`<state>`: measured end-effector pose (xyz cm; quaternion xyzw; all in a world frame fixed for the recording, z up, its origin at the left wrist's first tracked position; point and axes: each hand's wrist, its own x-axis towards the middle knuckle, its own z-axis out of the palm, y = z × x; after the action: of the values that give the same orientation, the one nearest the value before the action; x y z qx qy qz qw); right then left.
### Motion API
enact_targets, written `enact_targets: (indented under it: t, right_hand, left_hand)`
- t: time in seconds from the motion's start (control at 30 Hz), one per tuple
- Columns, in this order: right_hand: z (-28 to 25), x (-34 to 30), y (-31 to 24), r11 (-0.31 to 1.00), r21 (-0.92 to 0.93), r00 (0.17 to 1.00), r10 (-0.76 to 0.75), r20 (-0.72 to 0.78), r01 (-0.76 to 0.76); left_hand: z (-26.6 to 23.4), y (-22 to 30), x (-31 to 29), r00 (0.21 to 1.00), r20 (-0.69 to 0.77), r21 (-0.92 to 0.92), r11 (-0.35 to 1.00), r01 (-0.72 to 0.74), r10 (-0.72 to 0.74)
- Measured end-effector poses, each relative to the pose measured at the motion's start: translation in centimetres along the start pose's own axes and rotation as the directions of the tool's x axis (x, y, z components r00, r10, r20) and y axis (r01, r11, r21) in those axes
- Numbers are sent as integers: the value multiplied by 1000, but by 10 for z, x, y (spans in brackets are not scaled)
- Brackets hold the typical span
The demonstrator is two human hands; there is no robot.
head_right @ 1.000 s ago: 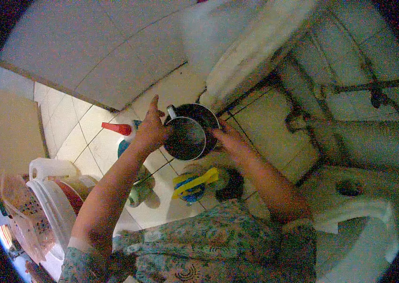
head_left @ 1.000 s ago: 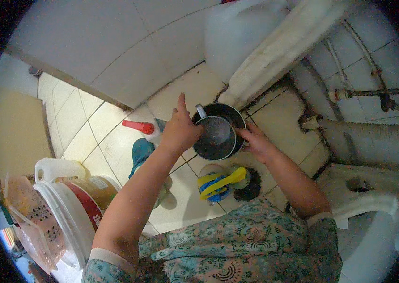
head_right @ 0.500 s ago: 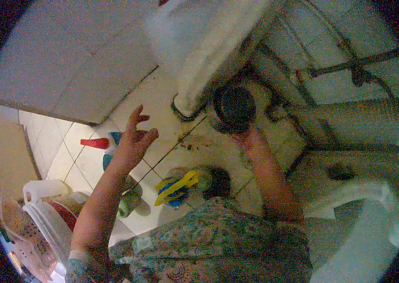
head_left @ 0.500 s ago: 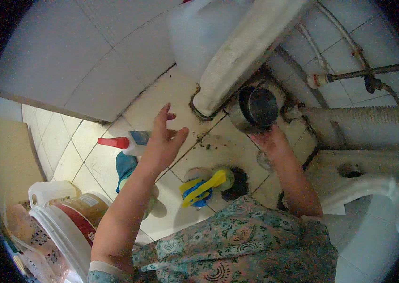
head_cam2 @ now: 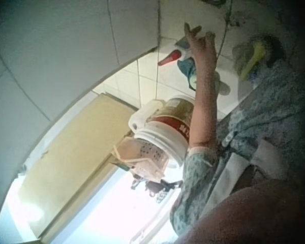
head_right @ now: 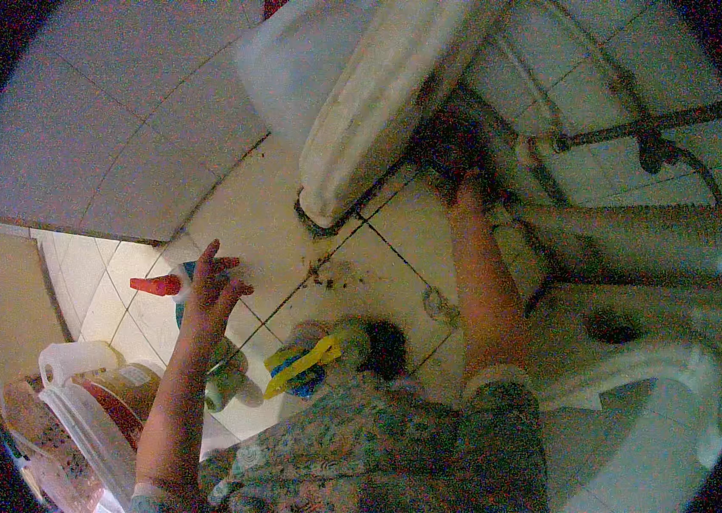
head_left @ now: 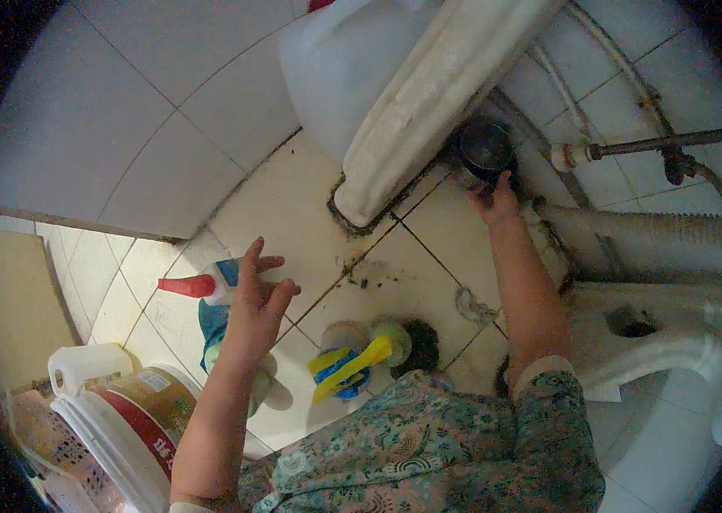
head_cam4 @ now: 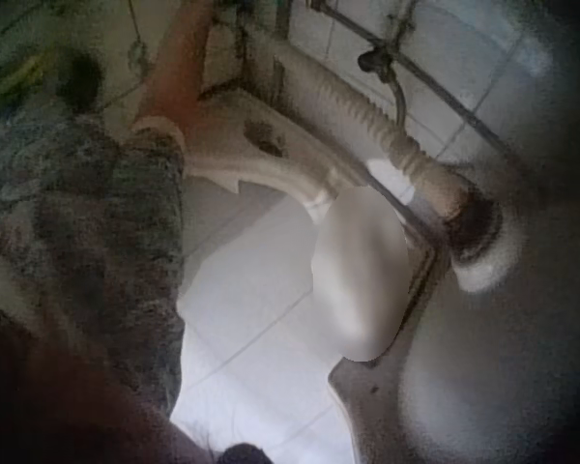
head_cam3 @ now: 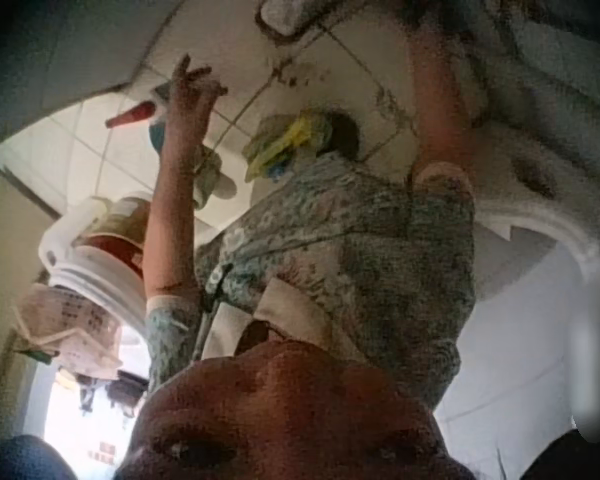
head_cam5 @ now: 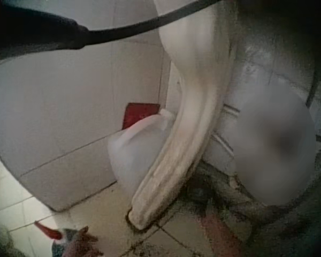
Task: The person scrubs the floor and pipes in a bathroom using a dark cloth and a steel wool pad. They then pick up various cleaning bottles and containers from the floor, place them into a plastic basket, and move the basket to a storage rack. Finally, they wipe the floor with a blue cloth and arrange the bottles on the rack.
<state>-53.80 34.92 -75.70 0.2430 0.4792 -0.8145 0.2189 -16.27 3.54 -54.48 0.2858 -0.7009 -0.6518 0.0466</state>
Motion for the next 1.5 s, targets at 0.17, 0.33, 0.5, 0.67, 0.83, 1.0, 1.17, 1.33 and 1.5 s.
enact_targets:
  t: [0.17, 0.33, 0.5, 0.67, 0.83, 1.0, 1.17, 1.33, 1.5]
  right_hand:
    - [-6, 47, 6, 968, 250, 1000, -27, 14, 23]
    - [-12, 53, -1, 989, 105, 993, -109, 42, 104]
    - [5, -3, -9, 999, -36, 987, 9, -163, -15]
    - [0, -129, 16, 737, -662, 961, 67, 267, 133]
    - [13, -257, 44, 284, -744, 535, 548, 643, 604]
    - [24, -309, 84, 65, -641, 503, 563, 656, 764]
    - [20, -312, 100, 28, -635, 547, 479, 686, 772]
    - [31, -322, 102, -13, -561, 513, 427, 745, 827]
    - [31, -319, 108, -1, -591, 534, 429, 729, 807]
  left_hand:
    - [0, 7, -5, 1000, -19, -13, 1000, 22, -22]
    - [2, 10, -7, 999, 20, -67, 997, 42, -40]
    - [-5, 0, -27, 990, 117, 46, 996, 73, -78]
    - [-20, 8, -55, 900, 429, 229, 973, -22, -81]
    - [-22, 5, -72, 793, 604, 351, 919, -180, -75]
    - [2, -27, -90, 816, 553, 419, 790, -447, 168]
    - [11, -39, -97, 851, 485, 482, 750, -452, 201]
    - [11, -71, -108, 837, 445, 473, 711, -521, 318]
    - [27, -93, -107, 861, 371, 444, 747, -495, 349]
